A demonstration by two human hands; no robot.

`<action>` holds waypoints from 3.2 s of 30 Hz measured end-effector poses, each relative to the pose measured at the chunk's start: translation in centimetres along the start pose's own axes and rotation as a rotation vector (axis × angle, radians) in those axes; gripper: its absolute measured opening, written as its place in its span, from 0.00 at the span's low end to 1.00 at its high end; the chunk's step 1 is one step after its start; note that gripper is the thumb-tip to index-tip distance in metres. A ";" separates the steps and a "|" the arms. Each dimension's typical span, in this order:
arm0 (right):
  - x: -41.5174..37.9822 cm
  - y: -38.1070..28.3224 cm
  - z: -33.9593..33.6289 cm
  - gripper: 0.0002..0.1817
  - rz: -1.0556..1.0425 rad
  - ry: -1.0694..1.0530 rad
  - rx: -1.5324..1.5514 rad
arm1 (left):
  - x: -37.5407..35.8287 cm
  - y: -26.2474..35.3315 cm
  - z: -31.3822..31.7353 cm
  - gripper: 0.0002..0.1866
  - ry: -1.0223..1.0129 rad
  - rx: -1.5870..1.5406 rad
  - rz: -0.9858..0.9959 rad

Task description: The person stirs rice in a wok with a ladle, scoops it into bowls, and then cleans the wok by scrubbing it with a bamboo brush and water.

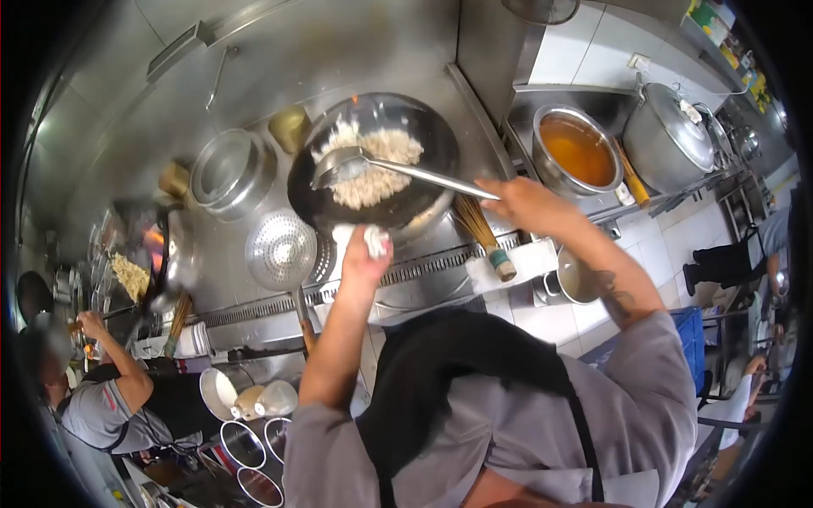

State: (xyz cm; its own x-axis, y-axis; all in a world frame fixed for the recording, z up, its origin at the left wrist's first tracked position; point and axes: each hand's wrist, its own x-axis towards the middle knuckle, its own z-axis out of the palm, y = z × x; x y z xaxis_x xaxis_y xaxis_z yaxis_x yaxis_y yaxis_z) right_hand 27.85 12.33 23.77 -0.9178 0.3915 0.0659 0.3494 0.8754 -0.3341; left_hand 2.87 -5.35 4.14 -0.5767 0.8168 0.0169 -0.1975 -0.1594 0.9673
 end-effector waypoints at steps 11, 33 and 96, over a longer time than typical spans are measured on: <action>2.7 3.4 7.1 0.24 0.129 -0.153 -0.192 | -4.2 -7.0 0.1 0.08 0.382 -0.789 -0.675; 10.2 4.0 14.6 0.19 0.736 -0.255 1.174 | 7.8 -5.2 -3.1 0.03 0.282 -0.712 -0.658; 4.9 -2.9 13.5 0.30 0.451 -0.144 -0.127 | 7.8 -6.0 -1.0 0.04 0.253 -0.815 -0.663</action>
State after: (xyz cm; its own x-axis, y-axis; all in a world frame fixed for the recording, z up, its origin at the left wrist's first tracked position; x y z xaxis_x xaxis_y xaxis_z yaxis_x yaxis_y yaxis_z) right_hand 19.80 7.92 12.37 -0.6831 0.7046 -0.1924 0.7304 0.6584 -0.1818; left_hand -1.23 1.41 -1.79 -0.2898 0.7527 -0.5911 -0.9446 -0.1256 0.3031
